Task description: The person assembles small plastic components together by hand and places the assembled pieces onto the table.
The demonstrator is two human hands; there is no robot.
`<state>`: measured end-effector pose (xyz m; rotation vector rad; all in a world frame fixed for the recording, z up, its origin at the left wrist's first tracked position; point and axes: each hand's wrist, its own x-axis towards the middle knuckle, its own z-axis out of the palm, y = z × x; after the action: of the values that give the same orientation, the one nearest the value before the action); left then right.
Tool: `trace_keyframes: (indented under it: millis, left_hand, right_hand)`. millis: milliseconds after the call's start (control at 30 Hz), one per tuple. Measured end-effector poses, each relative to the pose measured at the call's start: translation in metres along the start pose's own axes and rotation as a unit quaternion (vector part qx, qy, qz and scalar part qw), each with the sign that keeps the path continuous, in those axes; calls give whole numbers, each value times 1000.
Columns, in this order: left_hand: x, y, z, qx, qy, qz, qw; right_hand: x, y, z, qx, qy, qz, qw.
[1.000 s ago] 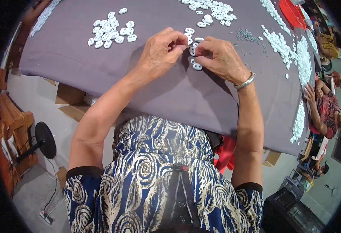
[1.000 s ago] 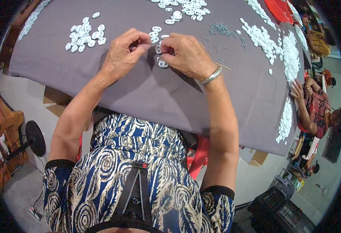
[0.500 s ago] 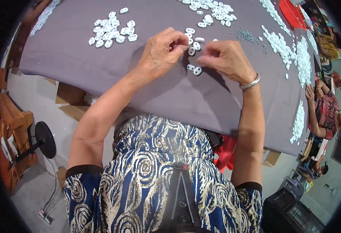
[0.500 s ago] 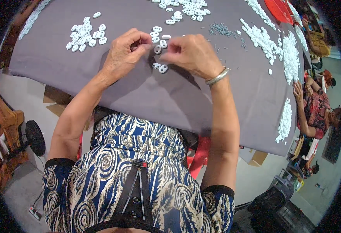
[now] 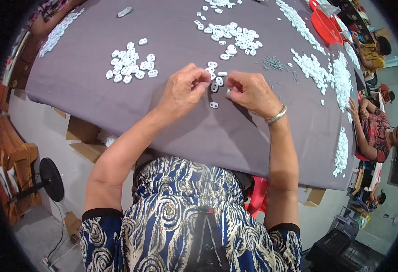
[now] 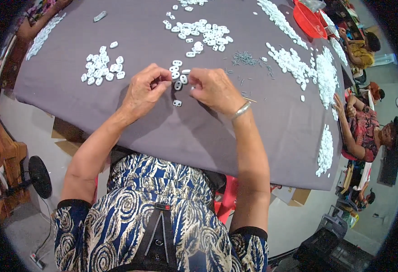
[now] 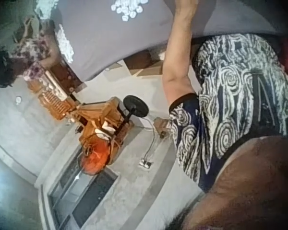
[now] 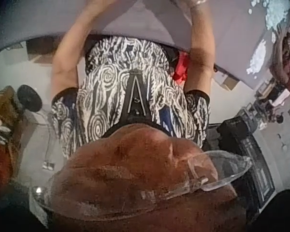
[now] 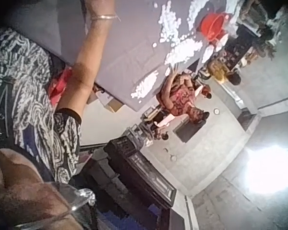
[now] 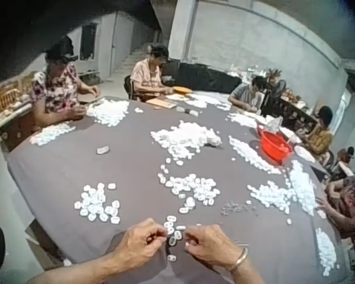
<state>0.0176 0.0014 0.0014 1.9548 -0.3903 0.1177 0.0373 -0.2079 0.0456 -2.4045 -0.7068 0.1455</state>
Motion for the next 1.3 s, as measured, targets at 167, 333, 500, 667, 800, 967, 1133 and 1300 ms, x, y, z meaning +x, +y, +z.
trace_keyframes:
  millis: [167, 333, 500, 667, 800, 967, 1133, 1300]
  left_hand:
    - [2, 0, 0, -8, 1, -6, 1000]
    - [4, 1, -2, -19, 13, -3, 1000]
    - [4, -2, -1, -10, 10, -7, 1000]
    - [2, 0, 0, -4, 12, 2, 1000]
    - [1, -1, 0, -8, 7, 0, 1000]
    - [3, -4, -1, 6, 2, 3, 1000]
    - [4, -4, 0, 27, 3, 3, 1000]
    - [3, -5, -1, 17, 5, 10, 1000]
  right_hand:
    - [9, 19, 9, -4, 159, -48, 986]
    - [9, 35, -14, 58, 269, 24, 961]
    - [-4, 57, -34, 82, 194, 109, 972]
    - [-9, 52, -18, 34, 110, 80, 990]
    - [-5, 51, -4, 0, 135, 26, 990]
    - [-1, 46, 0, -50, 109, 27, 992]
    - [-3, 41, 2, -32, 111, 34, 993]
    - [-7, 49, 1, 94, 106, 85, 986]
